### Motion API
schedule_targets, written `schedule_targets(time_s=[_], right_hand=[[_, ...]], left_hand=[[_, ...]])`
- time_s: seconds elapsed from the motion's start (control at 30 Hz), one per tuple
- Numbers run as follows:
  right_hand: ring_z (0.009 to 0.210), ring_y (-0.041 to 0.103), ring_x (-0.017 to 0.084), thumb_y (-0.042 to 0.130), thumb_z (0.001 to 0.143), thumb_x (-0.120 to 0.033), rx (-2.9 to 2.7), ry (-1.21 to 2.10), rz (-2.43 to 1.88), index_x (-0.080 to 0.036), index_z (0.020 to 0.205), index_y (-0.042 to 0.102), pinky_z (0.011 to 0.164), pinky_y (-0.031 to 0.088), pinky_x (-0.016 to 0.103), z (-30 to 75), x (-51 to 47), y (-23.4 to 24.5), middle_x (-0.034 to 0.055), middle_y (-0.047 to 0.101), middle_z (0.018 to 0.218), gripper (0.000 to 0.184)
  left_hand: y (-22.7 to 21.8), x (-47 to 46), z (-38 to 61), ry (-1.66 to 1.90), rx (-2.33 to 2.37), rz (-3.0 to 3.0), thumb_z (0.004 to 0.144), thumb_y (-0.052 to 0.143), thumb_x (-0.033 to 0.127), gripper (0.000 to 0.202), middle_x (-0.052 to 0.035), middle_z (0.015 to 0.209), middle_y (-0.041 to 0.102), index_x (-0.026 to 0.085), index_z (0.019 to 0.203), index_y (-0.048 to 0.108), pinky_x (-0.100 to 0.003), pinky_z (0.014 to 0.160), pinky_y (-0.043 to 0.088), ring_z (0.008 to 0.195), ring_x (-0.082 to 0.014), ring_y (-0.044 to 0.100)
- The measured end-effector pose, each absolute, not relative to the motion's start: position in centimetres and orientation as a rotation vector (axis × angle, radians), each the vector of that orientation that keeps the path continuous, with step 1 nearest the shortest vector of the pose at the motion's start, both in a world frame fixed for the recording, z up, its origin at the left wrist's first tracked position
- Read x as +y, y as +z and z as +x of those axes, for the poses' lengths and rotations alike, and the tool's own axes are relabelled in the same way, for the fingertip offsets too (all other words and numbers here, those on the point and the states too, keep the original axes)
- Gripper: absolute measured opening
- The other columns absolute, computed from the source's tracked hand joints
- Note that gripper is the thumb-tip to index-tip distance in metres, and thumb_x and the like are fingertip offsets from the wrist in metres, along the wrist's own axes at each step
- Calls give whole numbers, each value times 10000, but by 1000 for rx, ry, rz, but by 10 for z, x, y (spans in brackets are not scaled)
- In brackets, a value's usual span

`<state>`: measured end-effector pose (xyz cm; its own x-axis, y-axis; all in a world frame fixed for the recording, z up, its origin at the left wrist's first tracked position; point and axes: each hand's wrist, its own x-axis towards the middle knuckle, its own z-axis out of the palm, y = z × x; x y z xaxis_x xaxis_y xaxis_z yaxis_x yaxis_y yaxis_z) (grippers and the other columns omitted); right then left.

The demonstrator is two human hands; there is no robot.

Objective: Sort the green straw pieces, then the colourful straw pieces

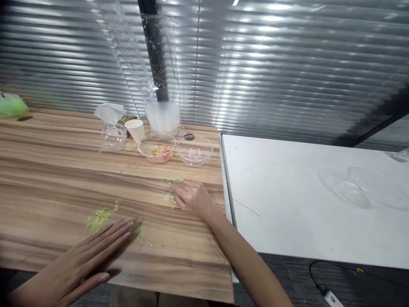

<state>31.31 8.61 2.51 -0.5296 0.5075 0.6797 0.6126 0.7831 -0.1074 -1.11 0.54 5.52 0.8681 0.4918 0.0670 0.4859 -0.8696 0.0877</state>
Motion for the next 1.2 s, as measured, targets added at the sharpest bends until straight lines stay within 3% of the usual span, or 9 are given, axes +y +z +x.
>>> schedule_targets(time_s=[0.13, 0.53, 0.73, 1.0, 1.2], right_hand=[[652, 607, 164, 428, 929, -109, -2243, -164, -863, -156, 991, 672, 585, 465, 270, 313, 85, 25, 51, 675, 697, 257], [647, 617, 167, 451, 919, -95, -2206, -160, -829, -110, 958, 678, 604, 474, 270, 313, 87, 26, 68, 686, 717, 231], [648, 614, 162, 450, 921, -106, -2201, -197, -878, -123, 947, 681, 589, 458, 262, 314, 89, 25, 59, 690, 714, 233], [636, 592, 146, 426, 929, -119, -2245, -182, -903, -129, 966, 684, 606, 459, 251, 314, 90, 21, 43, 657, 679, 261], [640, 599, 145, 449, 922, -120, -2288, -165, -937, -137, 1009, 680, 601, 446, 244, 312, 90, 20, 41, 668, 710, 248]], left_hand=[[54, -6, -25, 85, 810, 2955, 980, 427, 418, 700, -78, 1560, 255, 180, 1552, 99, -365, 1125, 327, 1418, -256, 291], [44, 9, 12, 37, 691, 2973, 1016, 315, 486, 697, -127, 1580, 186, 124, 1546, 41, -428, 1174, 228, 1450, -271, 200], [47, 14, 22, 104, 695, 3009, 1029, 273, 463, 654, -127, 1573, 212, 119, 1544, 64, -423, 1139, 307, 1442, -267, 228], [46, 5, -5, 223, 737, 3049, 1045, 308, 318, 535, -41, 1492, 417, 190, 1541, 152, -308, 1107, 372, 1361, -173, 410], [47, 13, 8, 136, 653, 3011, 1030, 349, 369, 584, -86, 1544, 311, 152, 1538, 161, -387, 1122, 342, 1413, -239, 311]])
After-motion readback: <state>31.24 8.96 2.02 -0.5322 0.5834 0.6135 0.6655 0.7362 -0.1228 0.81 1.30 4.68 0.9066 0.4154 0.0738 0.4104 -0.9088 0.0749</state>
